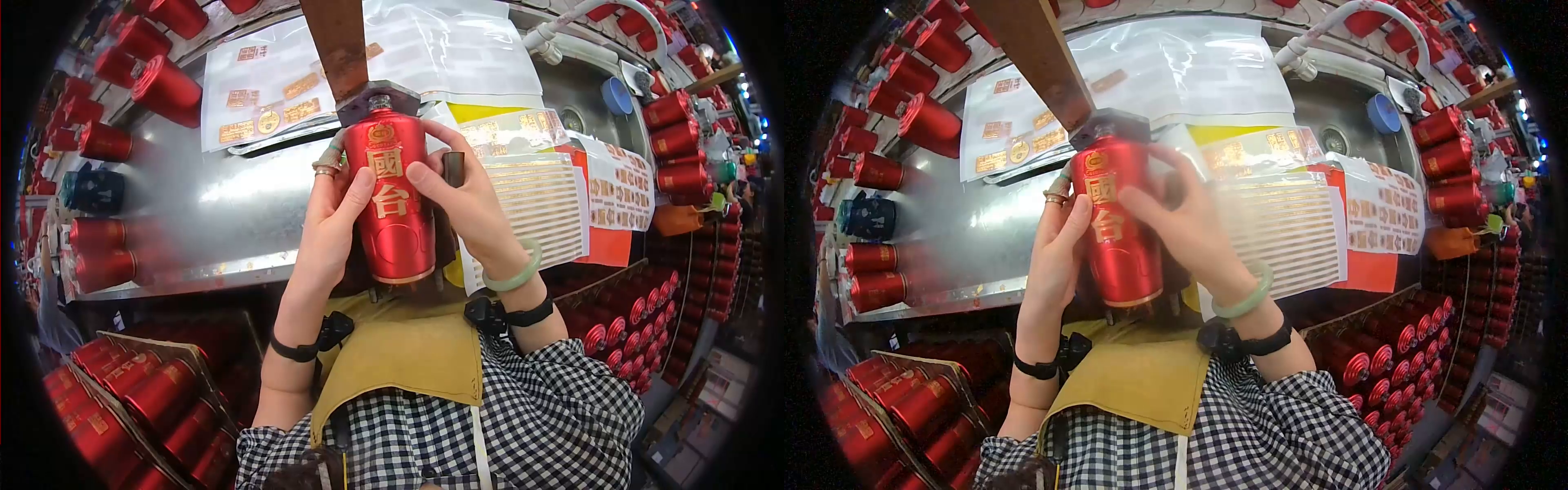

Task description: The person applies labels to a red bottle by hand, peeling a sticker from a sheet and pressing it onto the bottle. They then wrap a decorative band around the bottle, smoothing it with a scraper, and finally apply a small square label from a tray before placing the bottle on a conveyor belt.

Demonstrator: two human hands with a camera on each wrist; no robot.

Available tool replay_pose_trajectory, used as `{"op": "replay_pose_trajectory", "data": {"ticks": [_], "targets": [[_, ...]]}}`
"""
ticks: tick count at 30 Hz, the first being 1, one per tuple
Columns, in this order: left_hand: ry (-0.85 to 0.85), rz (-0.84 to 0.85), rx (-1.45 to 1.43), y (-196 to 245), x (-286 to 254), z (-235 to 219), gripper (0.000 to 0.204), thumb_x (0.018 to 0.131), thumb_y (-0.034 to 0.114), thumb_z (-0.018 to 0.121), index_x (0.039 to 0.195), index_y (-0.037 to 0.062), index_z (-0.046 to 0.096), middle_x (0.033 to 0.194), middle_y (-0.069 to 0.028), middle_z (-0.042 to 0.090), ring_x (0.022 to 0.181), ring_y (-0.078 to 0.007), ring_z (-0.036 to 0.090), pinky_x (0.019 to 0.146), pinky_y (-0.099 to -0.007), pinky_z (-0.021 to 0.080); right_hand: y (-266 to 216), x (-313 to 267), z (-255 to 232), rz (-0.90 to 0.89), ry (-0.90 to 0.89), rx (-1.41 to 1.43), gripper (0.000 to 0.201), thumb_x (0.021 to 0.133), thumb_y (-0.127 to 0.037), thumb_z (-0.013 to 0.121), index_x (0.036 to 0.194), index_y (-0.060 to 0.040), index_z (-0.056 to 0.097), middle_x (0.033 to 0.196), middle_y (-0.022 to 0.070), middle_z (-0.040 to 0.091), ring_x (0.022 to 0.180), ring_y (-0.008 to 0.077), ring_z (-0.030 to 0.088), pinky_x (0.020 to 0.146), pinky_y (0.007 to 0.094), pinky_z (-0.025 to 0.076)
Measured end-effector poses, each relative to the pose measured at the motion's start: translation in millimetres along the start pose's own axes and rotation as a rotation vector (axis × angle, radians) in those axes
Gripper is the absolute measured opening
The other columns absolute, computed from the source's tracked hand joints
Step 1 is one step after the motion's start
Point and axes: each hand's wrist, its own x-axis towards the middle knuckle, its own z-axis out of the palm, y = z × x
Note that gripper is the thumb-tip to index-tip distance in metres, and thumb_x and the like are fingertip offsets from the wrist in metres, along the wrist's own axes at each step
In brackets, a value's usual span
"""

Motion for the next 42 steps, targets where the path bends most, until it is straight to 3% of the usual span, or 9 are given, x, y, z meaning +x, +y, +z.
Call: {"op": "replay_pose_trajectory", "data": {"ticks": [9, 19, 24, 26, 29, 32, 36, 39, 42], "targets": [[-0.009, -0.003, -0.068, -3, 0, -7, 0.066, 0.107, 0.021, 0.059, 0.160, 0.0019, 0.026, 0.150, -0.0157, 0.048, 0.135, -0.0210, 0.052, 0.112, -0.0378, 0.044, -6, -5, -11, 0.041, -0.101, 0.000, 0.078, 0.093, -0.010, 0.077, 0.159, -0.0042, 0.036, 0.102, -0.0041, 0.049, 0.097, 0.0058, 0.052, 0.092, 0.0226, 0.046], [-0.120, 0.026, 0.096, -1, -5, -6, 0.092, 0.093, 0.009, 0.077, 0.163, 0.0020, 0.018, 0.154, -0.0162, 0.043, 0.139, -0.0228, 0.048, 0.116, -0.0403, 0.041, -9, -6, -17, 0.039, -0.139, -0.002, 0.090, 0.085, -0.005, 0.083, 0.161, -0.0056, 0.034, 0.106, -0.0019, 0.049, 0.104, 0.0094, 0.054, 0.100, 0.0266, 0.045], [-0.105, 0.015, -0.049, -7, -3, -5, 0.072, 0.104, 0.013, 0.062, 0.162, 0.0002, 0.022, 0.154, -0.0145, 0.045, 0.138, -0.0208, 0.049, 0.116, -0.0384, 0.041, -18, -5, -23, 0.026, -0.134, -0.121, 0.077, 0.093, -0.010, 0.074, 0.159, -0.0040, 0.035, 0.111, -0.0003, 0.050, 0.104, 0.0097, 0.053, 0.098, 0.0254, 0.044], [-0.099, 0.030, -0.022, -3, -3, -2, 0.063, 0.110, 0.026, 0.051, 0.161, 0.0000, 0.024, 0.154, -0.0137, 0.046, 0.138, -0.0194, 0.049, 0.115, -0.0371, 0.041, -29, 0, -24, 0.022, -0.115, -0.207, 0.069, 0.097, -0.009, 0.069, 0.158, -0.0033, 0.037, 0.112, 0.0003, 0.051, 0.104, 0.0101, 0.053, 0.097, 0.0248, 0.044], [-0.145, -0.005, -0.073, 1, -2, 0, 0.066, 0.113, 0.044, 0.036, 0.163, 0.0030, 0.022, 0.156, -0.0151, 0.045, 0.140, -0.0257, 0.049, 0.119, -0.0439, 0.037, -54, 5, -12, -0.404, 0.000, -0.381, 0.049, 0.102, 0.002, 0.048, 0.150, -0.0015, 0.042, 0.119, 0.0067, 0.058, 0.108, 0.0133, 0.056, 0.095, 0.0252, 0.046], [-0.149, -0.027, -0.013, 1, -1, -3, 0.075, 0.111, 0.058, 0.026, 0.162, 0.0033, 0.023, 0.158, -0.0156, 0.042, 0.142, -0.0267, 0.047, 0.120, -0.0446, 0.035, -70, 19, -4, -1.027, -0.091, -0.989, 0.026, 0.092, -0.001, 0.064, 0.118, -0.0012, 0.069, 0.105, 0.0071, 0.069, 0.093, 0.0200, 0.063, 0.085, 0.0292, 0.052], [-0.085, -0.024, -0.091, -5, -3, -13, 0.080, 0.110, 0.059, 0.028, 0.162, -0.0004, 0.019, 0.161, -0.0195, 0.037, 0.148, -0.0265, 0.040, 0.121, -0.0414, 0.033, -45, -5, 6, -1.291, -0.281, -1.323, 0.027, 0.073, -0.011, 0.071, 0.100, -0.0112, 0.074, 0.102, -0.0017, 0.070, 0.085, 0.0133, 0.061, 0.072, 0.0273, 0.050], [-0.048, -0.036, -0.092, -5, -3, -22, 0.082, 0.109, 0.061, 0.028, 0.162, -0.0013, 0.019, 0.163, -0.0220, 0.033, 0.151, -0.0294, 0.035, 0.124, -0.0436, 0.030, -50, -32, 17, -1.204, -0.680, -1.122, 0.028, 0.071, -0.009, 0.072, 0.099, -0.0097, 0.076, 0.100, -0.0008, 0.072, 0.075, 0.0160, 0.059, 0.070, 0.0300, 0.050], [-0.075, -0.073, -0.118, -7, -1, -23, 0.084, 0.108, 0.063, 0.026, 0.162, -0.0012, 0.020, 0.162, -0.0220, 0.034, 0.151, -0.0301, 0.035, 0.124, -0.0448, 0.028, -66, 13, 6, -1.263, -0.398, -0.975, 0.031, 0.069, -0.006, 0.073, 0.099, -0.0102, 0.076, 0.094, -0.0012, 0.074, 0.074, 0.0179, 0.060, 0.070, 0.0297, 0.051]]}}
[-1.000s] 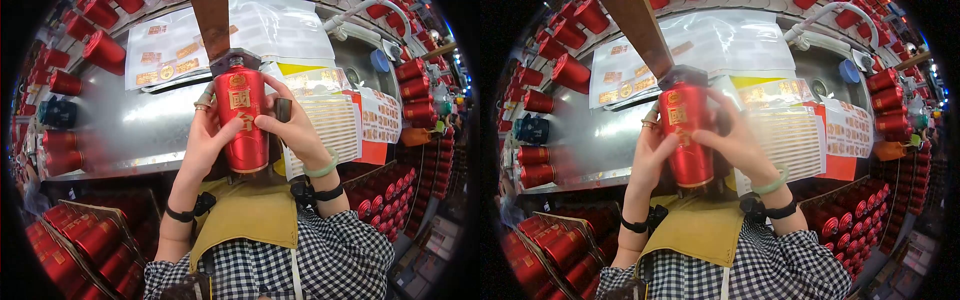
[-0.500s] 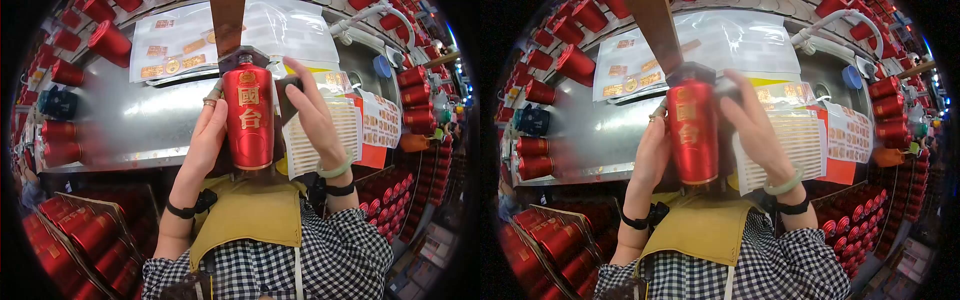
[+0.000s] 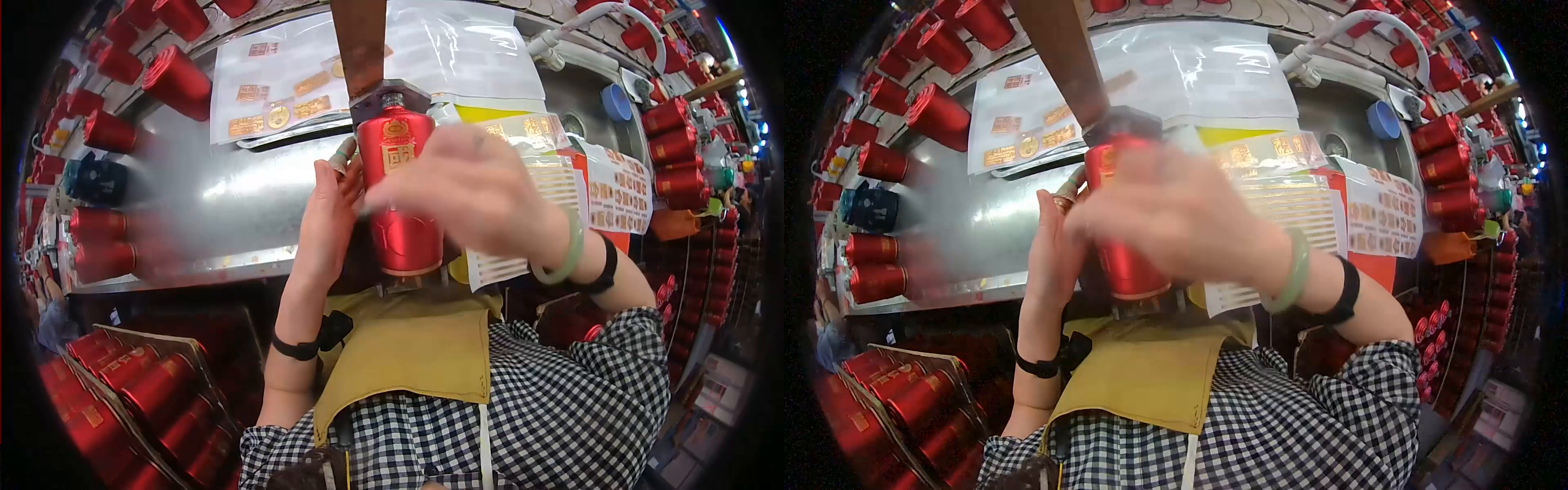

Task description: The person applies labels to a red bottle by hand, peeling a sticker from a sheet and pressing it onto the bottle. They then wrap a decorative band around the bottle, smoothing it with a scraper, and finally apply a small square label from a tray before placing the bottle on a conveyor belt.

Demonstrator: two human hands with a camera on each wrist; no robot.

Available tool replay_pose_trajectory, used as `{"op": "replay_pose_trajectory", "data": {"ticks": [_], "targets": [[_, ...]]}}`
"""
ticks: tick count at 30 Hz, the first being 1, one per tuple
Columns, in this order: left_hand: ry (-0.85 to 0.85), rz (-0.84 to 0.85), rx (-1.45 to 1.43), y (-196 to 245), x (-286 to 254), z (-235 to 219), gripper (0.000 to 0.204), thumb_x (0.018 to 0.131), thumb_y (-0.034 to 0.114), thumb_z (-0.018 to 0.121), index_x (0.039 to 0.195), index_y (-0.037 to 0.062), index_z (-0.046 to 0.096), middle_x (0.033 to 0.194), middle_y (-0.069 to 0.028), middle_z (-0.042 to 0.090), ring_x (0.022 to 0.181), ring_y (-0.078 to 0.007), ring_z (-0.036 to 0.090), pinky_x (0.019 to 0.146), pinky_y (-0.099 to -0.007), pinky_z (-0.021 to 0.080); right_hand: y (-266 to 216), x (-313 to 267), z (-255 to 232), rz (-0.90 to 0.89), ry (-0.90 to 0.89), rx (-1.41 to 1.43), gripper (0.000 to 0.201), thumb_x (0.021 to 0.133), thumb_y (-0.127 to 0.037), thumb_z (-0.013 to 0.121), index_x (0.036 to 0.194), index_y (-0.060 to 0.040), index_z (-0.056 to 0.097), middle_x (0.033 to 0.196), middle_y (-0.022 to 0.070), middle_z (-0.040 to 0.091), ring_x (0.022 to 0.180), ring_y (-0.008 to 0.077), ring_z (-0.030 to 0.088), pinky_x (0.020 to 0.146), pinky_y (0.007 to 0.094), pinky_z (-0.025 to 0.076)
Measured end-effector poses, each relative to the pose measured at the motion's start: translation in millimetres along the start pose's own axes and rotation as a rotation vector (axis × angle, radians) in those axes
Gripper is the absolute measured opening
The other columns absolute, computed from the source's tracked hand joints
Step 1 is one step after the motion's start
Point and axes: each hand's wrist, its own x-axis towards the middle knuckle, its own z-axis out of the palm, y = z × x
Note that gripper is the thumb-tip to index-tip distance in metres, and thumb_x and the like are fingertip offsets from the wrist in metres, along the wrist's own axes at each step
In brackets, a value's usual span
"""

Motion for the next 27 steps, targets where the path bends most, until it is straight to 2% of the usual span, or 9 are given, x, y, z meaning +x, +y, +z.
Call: {"op": "replay_pose_trajectory", "data": {"ticks": [4, 8, 10, 14, 16, 18, 20, 24, 27], "targets": [[0.007, 0.008, 0.072, 4, -9, 0, 0.084, 0.108, 0.064, 0.025, 0.161, -0.0012, 0.023, 0.161, -0.0216, 0.036, 0.150, -0.0297, 0.036, 0.124, -0.0445, 0.028, 35, -31, -3, -0.003, 0.096, -0.147, 0.028, 0.076, -0.001, 0.072, 0.101, -0.0117, 0.077, 0.107, 0.0006, 0.078, 0.080, 0.0210, 0.063, 0.076, 0.0327, 0.050], [-0.004, 0.012, 0.079, 4, -9, -3, 0.084, 0.108, 0.064, 0.024, 0.161, -0.0016, 0.024, 0.160, -0.0218, 0.037, 0.149, -0.0295, 0.038, 0.123, -0.0439, 0.029, -7, -94, 13, -0.048, -0.006, -0.004, 0.022, 0.081, -0.011, 0.074, 0.102, -0.0198, 0.077, 0.118, -0.0038, 0.076, 0.093, 0.0146, 0.059, 0.075, 0.0308, 0.049], [-0.002, 0.004, 0.088, 4, -7, 1, 0.086, 0.108, 0.065, 0.025, 0.160, -0.0023, 0.025, 0.160, -0.0216, 0.038, 0.149, -0.0296, 0.038, 0.123, -0.0440, 0.029, -15, -85, 3, -0.076, -0.059, 0.066, 0.023, 0.082, -0.011, 0.074, 0.104, -0.0180, 0.076, 0.114, -0.0027, 0.076, 0.087, 0.0158, 0.060, 0.072, 0.0311, 0.049], [0.019, -0.043, 0.095, 3, -6, 0, 0.088, 0.106, 0.070, 0.020, 0.159, -0.0002, 0.029, 0.155, -0.0186, 0.047, 0.143, -0.0274, 0.046, 0.120, -0.0435, 0.033, 8, -44, 11, 0.286, 0.056, 0.135, 0.037, 0.072, 0.004, 0.079, 0.108, -0.0074, 0.075, 0.102, 0.0069, 0.076, 0.081, 0.0258, 0.064, 0.069, 0.0345, 0.049], [0.048, -0.041, 0.101, 2, -7, -2, 0.088, 0.106, 0.070, 0.019, 0.159, -0.0003, 0.029, 0.155, -0.0185, 0.047, 0.143, -0.0277, 0.046, 0.120, -0.0434, 0.033, 40, -24, 10, 0.203, 0.182, -0.183, 0.031, 0.075, -0.003, 0.073, 0.105, -0.0129, 0.074, 0.098, 0.0005, 0.075, 0.076, 0.0198, 0.061, 0.070, 0.0318, 0.049], [0.084, -0.038, 0.105, 3, -9, -1, 0.088, 0.106, 0.070, 0.017, 0.159, -0.0003, 0.030, 0.155, -0.0184, 0.048, 0.143, -0.0279, 0.047, 0.120, -0.0433, 0.033, 45, -6, -17, 0.057, 0.078, -0.588, 0.029, 0.075, -0.007, 0.072, 0.102, -0.0165, 0.076, 0.099, -0.0030, 0.075, 0.081, 0.0172, 0.061, 0.076, 0.0287, 0.046], [0.050, -0.025, 0.088, 6, -10, 0, 0.089, 0.106, 0.069, 0.015, 0.158, -0.0005, 0.030, 0.156, -0.0183, 0.047, 0.144, -0.0289, 0.046, 0.121, -0.0434, 0.032, 41, -5, -14, -0.106, 0.070, -0.514, 0.026, 0.078, -0.013, 0.069, 0.102, -0.0173, 0.076, 0.100, -0.0045, 0.073, 0.084, 0.0167, 0.061, 0.078, 0.0299, 0.047], [0.037, -0.032, 0.055, 0, -6, -7, 0.088, 0.106, 0.068, 0.013, 0.159, -0.0002, 0.030, 0.158, -0.0184, 0.044, 0.146, -0.0299, 0.043, 0.122, -0.0441, 0.030, -8, 1, 9, -0.043, -0.182, -0.119, 0.021, 0.082, -0.010, 0.067, 0.102, -0.0113, 0.070, 0.090, 0.0019, 0.068, 0.080, 0.0216, 0.064, 0.072, 0.0360, 0.055], [0.026, 0.078, 0.237, 7, -8, 2, 0.079, 0.110, 0.059, 0.018, 0.160, -0.0015, 0.027, 0.161, -0.0194, 0.039, 0.150, -0.0306, 0.037, 0.123, -0.0446, 0.029, 44, 12, 3, 0.149, 0.046, -0.323, 0.021, 0.080, -0.007, 0.068, 0.101, -0.0091, 0.069, 0.090, 0.0028, 0.071, 0.079, 0.0253, 0.063, 0.072, 0.0361, 0.053]]}}
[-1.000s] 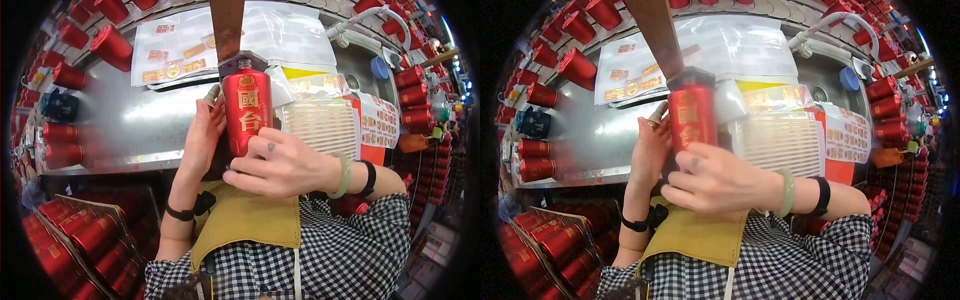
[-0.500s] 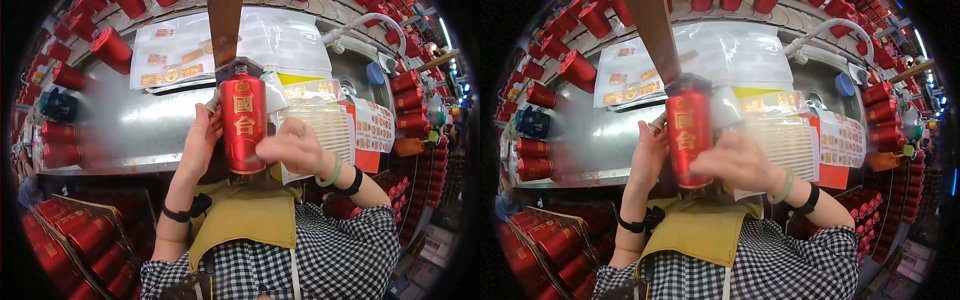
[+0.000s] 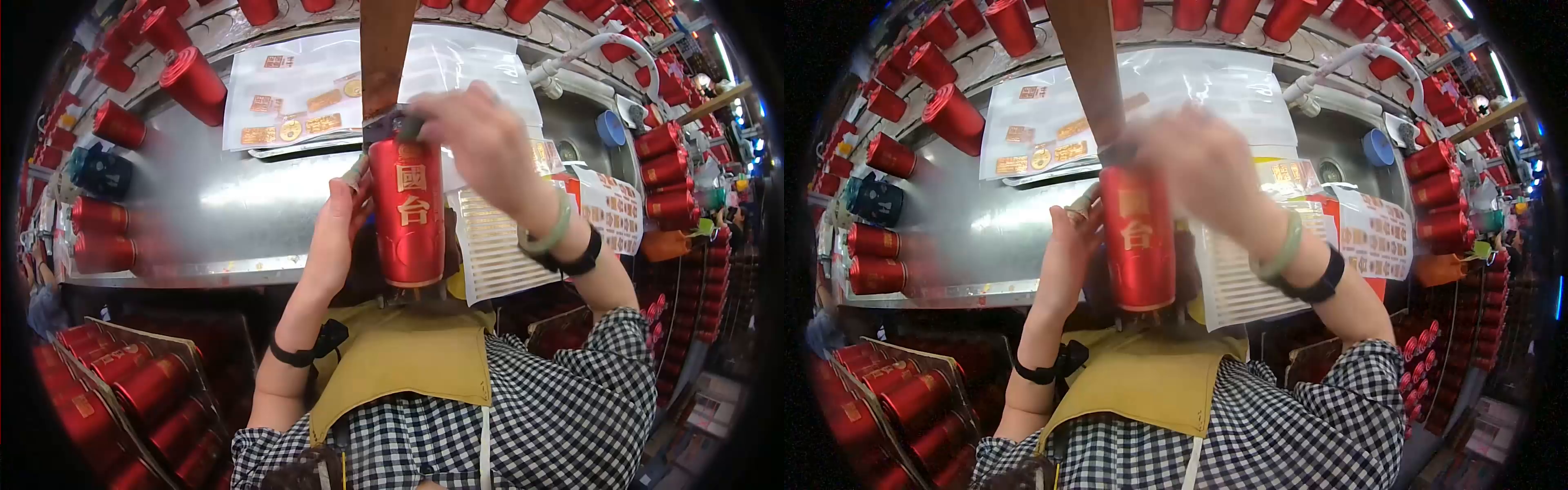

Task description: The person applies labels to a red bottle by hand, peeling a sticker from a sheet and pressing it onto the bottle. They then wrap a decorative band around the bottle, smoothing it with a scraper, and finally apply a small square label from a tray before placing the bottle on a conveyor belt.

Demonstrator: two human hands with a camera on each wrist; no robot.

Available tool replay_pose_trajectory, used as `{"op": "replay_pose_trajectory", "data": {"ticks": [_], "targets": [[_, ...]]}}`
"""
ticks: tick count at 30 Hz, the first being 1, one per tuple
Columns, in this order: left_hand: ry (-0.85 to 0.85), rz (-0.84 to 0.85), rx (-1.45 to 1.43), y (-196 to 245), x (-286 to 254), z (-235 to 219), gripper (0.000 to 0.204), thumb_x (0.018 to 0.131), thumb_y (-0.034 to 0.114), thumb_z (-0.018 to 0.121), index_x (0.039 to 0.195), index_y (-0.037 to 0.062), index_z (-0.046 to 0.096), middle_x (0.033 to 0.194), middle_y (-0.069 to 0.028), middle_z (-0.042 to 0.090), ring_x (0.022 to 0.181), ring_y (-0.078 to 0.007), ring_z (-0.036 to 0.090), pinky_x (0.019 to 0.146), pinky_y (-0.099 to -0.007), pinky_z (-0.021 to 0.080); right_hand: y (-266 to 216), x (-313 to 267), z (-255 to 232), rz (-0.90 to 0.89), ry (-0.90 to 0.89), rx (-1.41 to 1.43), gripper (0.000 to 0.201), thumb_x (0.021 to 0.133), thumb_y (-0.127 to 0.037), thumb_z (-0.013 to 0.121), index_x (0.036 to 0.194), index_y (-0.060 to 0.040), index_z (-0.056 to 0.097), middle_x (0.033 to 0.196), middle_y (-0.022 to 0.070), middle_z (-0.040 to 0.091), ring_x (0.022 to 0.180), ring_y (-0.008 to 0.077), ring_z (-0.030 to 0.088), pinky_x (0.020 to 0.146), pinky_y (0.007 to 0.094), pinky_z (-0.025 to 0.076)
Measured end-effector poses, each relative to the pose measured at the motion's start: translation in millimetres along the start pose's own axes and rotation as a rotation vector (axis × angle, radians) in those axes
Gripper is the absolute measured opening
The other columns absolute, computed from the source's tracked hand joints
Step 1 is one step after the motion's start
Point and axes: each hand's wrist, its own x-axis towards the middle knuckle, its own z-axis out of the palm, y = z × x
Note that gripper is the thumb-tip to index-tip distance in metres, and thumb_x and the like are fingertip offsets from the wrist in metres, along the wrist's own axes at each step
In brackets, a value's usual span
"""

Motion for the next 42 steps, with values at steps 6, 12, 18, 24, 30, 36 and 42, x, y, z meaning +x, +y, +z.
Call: {"op": "replay_pose_trajectory", "data": {"ticks": [6, 12, 18, 24, 30, 36, 42], "targets": [[-0.073, 0.518, 0.732, 14, 4, -2, 0.065, 0.101, 0.038, 0.061, 0.156, 0.0077, 0.044, 0.160, -0.0298, 0.035, 0.147, -0.0412, 0.041, 0.118, -0.0459, 0.035, 9, 6, -21, 0.215, 0.111, 0.013, 0.025, 0.088, 0.002, 0.070, 0.113, -0.0039, 0.072, 0.097, 0.0108, 0.073, 0.085, 0.0282, 0.064, 0.080, 0.0364, 0.051], [-0.101, 0.674, 1.324, 37, 19, 12, 0.061, 0.079, 0.038, 0.084, 0.134, 0.0162, 0.069, 0.150, -0.0343, 0.044, 0.128, -0.0455, 0.055, 0.101, -0.0482, 0.052, 0, -11, -19, 0.382, 0.198, 0.104, 0.026, 0.085, 0.000, 0.073, 0.111, -0.0052, 0.071, 0.095, 0.0112, 0.072, 0.084, 0.0290, 0.063, 0.077, 0.0369, 0.051], [-0.129, 0.823, 1.104, 32, 40, -12, 0.048, 0.083, 0.025, 0.080, 0.129, 0.0145, 0.074, 0.132, -0.0150, 0.061, 0.110, -0.0336, 0.063, 0.090, -0.0436, 0.056, -4, -27, -29, 0.533, 0.174, 0.158, 0.028, 0.088, 0.000, 0.072, 0.115, -0.0053, 0.071, 0.096, 0.0121, 0.072, 0.087, 0.0273, 0.066, 0.078, 0.0353, 0.052], [-0.104, 0.771, 0.971, 27, 64, -9, 0.034, 0.094, 0.023, 0.070, 0.125, 0.0106, 0.075, 0.114, -0.0163, 0.064, 0.102, -0.0339, 0.062, 0.088, -0.0416, 0.054, -13, -19, -26, 0.376, 0.157, 0.096, 0.028, 0.083, 0.004, 0.070, 0.110, -0.0041, 0.072, 0.097, 0.0092, 0.072, 0.085, 0.0271, 0.065, 0.078, 0.0377, 0.051], [0.077, 0.312, 0.238, 3, 53, -27, 0.080, 0.112, 0.056, 0.017, 0.138, -0.0063, 0.060, 0.126, -0.0150, 0.067, 0.109, -0.0195, 0.063, 0.094, -0.0350, 0.053, -70, -20, -4, -0.248, -0.183, 0.080, 0.021, 0.078, -0.015, 0.067, 0.098, -0.0114, 0.070, 0.086, 0.0012, 0.065, 0.075, 0.0187, 0.056, 0.074, 0.0330, 0.050], [0.217, 0.320, 0.218, 3, 30, -33, 0.083, 0.110, 0.061, 0.018, 0.138, -0.0066, 0.057, 0.125, -0.0162, 0.067, 0.111, -0.0222, 0.064, 0.097, -0.0365, 0.051, -27, 13, 15, -0.137, -0.130, -0.088, 0.024, 0.079, -0.012, 0.070, 0.103, -0.0120, 0.069, 0.085, 0.0021, 0.064, 0.080, 0.0219, 0.058, 0.071, 0.0352, 0.049], [0.223, 0.336, 0.247, 11, 12, -46, 0.086, 0.108, 0.065, 0.018, 0.134, -0.0041, 0.060, 0.121, -0.0149, 0.070, 0.111, -0.0221, 0.065, 0.098, -0.0377, 0.049, -11, -40, 7, -0.366, 0.048, -0.016, 0.029, 0.082, -0.015, 0.072, 0.111, -0.0183, 0.076, 0.102, -0.0036, 0.073, 0.077, 0.0156, 0.054, 0.070, 0.0310, 0.046]]}}
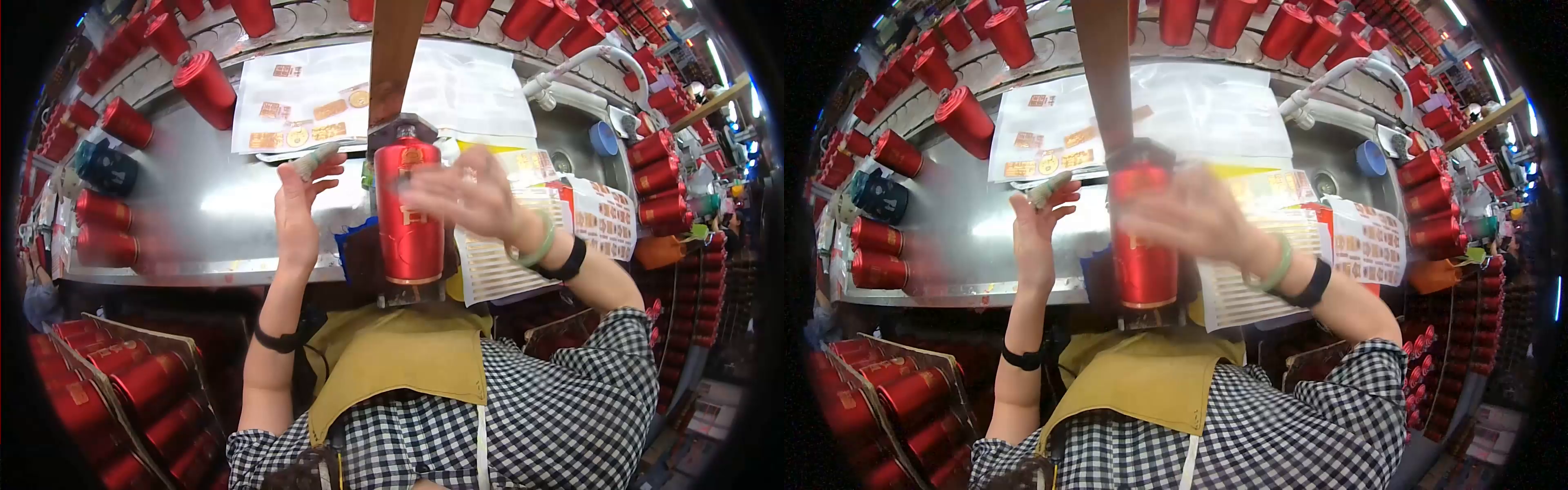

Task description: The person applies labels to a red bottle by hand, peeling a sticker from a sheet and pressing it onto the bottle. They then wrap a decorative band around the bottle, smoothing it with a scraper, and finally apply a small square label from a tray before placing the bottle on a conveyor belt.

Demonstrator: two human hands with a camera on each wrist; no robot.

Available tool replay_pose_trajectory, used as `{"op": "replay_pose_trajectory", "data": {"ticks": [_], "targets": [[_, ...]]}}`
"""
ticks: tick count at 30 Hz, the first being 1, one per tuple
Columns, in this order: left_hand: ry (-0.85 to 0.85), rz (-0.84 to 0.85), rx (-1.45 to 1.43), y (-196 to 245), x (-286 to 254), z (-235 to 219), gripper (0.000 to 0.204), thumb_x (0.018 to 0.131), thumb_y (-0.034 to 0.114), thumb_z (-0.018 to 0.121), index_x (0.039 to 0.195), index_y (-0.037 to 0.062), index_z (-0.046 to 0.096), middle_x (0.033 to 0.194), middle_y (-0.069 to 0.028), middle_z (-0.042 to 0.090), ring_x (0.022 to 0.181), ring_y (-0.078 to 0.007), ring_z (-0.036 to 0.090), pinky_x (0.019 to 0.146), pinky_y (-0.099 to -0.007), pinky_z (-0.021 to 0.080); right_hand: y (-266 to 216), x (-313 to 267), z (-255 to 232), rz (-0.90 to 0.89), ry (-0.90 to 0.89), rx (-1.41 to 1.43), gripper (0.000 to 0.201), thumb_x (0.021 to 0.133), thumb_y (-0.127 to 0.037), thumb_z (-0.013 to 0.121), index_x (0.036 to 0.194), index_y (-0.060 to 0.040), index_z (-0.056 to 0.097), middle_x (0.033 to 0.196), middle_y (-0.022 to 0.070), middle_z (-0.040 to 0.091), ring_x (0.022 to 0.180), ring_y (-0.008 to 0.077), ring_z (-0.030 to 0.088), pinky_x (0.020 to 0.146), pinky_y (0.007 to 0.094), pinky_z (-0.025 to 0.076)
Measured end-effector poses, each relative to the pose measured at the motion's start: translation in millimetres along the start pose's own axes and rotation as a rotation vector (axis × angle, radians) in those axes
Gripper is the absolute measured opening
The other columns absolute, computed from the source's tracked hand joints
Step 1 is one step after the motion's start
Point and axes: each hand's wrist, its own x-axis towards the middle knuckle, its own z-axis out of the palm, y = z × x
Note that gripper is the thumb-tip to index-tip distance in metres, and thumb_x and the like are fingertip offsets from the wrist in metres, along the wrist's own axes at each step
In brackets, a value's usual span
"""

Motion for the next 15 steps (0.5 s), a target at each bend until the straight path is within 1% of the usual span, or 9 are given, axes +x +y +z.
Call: {"op": "replay_pose_trajectory", "data": {"ticks": [1, 3, 5, 7, 10, 11, 13, 14, 15], "targets": [[0.002, -0.001, 0.012, 1, 0, -2, 0.086, 0.107, 0.067, 0.017, 0.133, -0.0023, 0.062, 0.120, -0.0138, 0.070, 0.111, -0.0220, 0.064, 0.099, -0.0391, 0.049, -17, -11, -7, -0.050, 0.014, 0.085, 0.029, 0.083, -0.015, 0.072, 0.111, -0.0184, 0.077, 0.104, -0.0050, 0.073, 0.075, 0.0143, 0.052, 0.070, 0.0303, 0.046], [0.019, -0.009, 0.011, 0, 0, 1, 0.084, 0.109, 0.065, 0.017, 0.131, -0.0024, 0.063, 0.119, -0.0135, 0.071, 0.109, -0.0216, 0.065, 0.099, -0.0382, 0.048, -42, -13, -21, -0.092, -0.097, 0.329, 0.029, 0.081, -0.013, 0.072, 0.110, -0.0171, 0.077, 0.101, -0.0055, 0.072, 0.073, 0.0138, 0.051, 0.067, 0.0297, 0.046], [0.019, -0.021, -0.007, -5, 1, 9, 0.084, 0.109, 0.063, 0.018, 0.128, -0.0040, 0.066, 0.118, -0.0150, 0.072, 0.107, -0.0207, 0.066, 0.095, -0.0360, 0.050, -35, -6, -14, 0.236, -0.096, 0.386, 0.027, 0.081, -0.001, 0.072, 0.105, -0.0127, 0.075, 0.095, 0.0012, 0.073, 0.076, 0.0184, 0.058, 0.072, 0.0321, 0.048], [-0.044, -0.027, -0.018, 2, -4, 19, 0.081, 0.111, 0.060, 0.020, 0.128, -0.0047, 0.065, 0.119, -0.0147, 0.072, 0.109, -0.0216, 0.066, 0.096, -0.0369, 0.050, -8, -3, 4, 0.541, 0.136, 0.228, 0.025, 0.081, 0.006, 0.069, 0.101, -0.0090, 0.074, 0.092, 0.0040, 0.074, 0.081, 0.0233, 0.062, 0.074, 0.0342, 0.047], [-0.089, 0.033, -0.016, 1, -10, 26, 0.074, 0.113, 0.054, 0.024, 0.132, -0.0054, 0.063, 0.124, -0.0152, 0.069, 0.115, -0.0218, 0.064, 0.100, -0.0371, 0.049, 15, 0, -7, 0.386, 0.147, -0.113, 0.030, 0.081, 0.013, 0.064, 0.100, -0.0082, 0.074, 0.090, 0.0058, 0.074, 0.084, 0.0246, 0.064, 0.078, 0.0359, 0.044], [-0.080, 0.036, -0.011, -1, -10, 22, 0.074, 0.113, 0.054, 0.024, 0.132, -0.0054, 0.063, 0.124, -0.0152, 0.069, 0.115, -0.0218, 0.064, 0.100, -0.0371, 0.049, 3, -14, -1, 0.364, 0.090, 0.017, 0.030, 0.080, 0.011, 0.066, 0.100, -0.0091, 0.075, 0.093, 0.0048, 0.076, 0.079, 0.0230, 0.063, 0.079, 0.0359, 0.044], [-0.020, 0.074, 0.134, -10, -6, 9, 0.067, 0.114, 0.048, 0.028, 0.135, -0.0066, 0.061, 0.124, -0.0157, 0.070, 0.117, -0.0227, 0.063, 0.100, -0.0386, 0.048, -31, -15, -10, 0.174, 0.050, 0.223, 0.028, 0.077, 0.005, 0.070, 0.101, -0.0095, 0.076, 0.102, 0.0053, 0.078, 0.073, 0.0197, 0.059, 0.073, 0.0334, 0.045], [0.007, 0.111, 0.244, -19, 0, -1, 0.056, 0.113, 0.039, 0.040, 0.136, -0.0088, 0.058, 0.121, -0.0201, 0.070, 0.115, -0.0303, 0.065, 0.101, -0.0413, 0.048, -44, -8, -24, 0.154, -0.022, 0.307, 0.027, 0.078, 0.006, 0.069, 0.100, -0.0091, 0.075, 0.098, 0.0048, 0.077, 0.074, 0.0204, 0.060, 0.072, 0.0327, 0.045], [0.016, 0.112, 0.245, -19, 6, -7, 0.056, 0.113, 0.039, 0.040, 0.136, -0.0088, 0.058, 0.121, -0.0201, 0.070, 0.115, -0.0303, 0.065, 0.101, -0.0413, 0.048, -51, -1, -33, 0.135, -0.097, 0.392, 0.026, 0.079, 0.007, 0.069, 0.099, -0.0086, 0.075, 0.093, 0.0043, 0.076, 0.074, 0.0211, 0.060, 0.071, 0.0321, 0.046]]}}
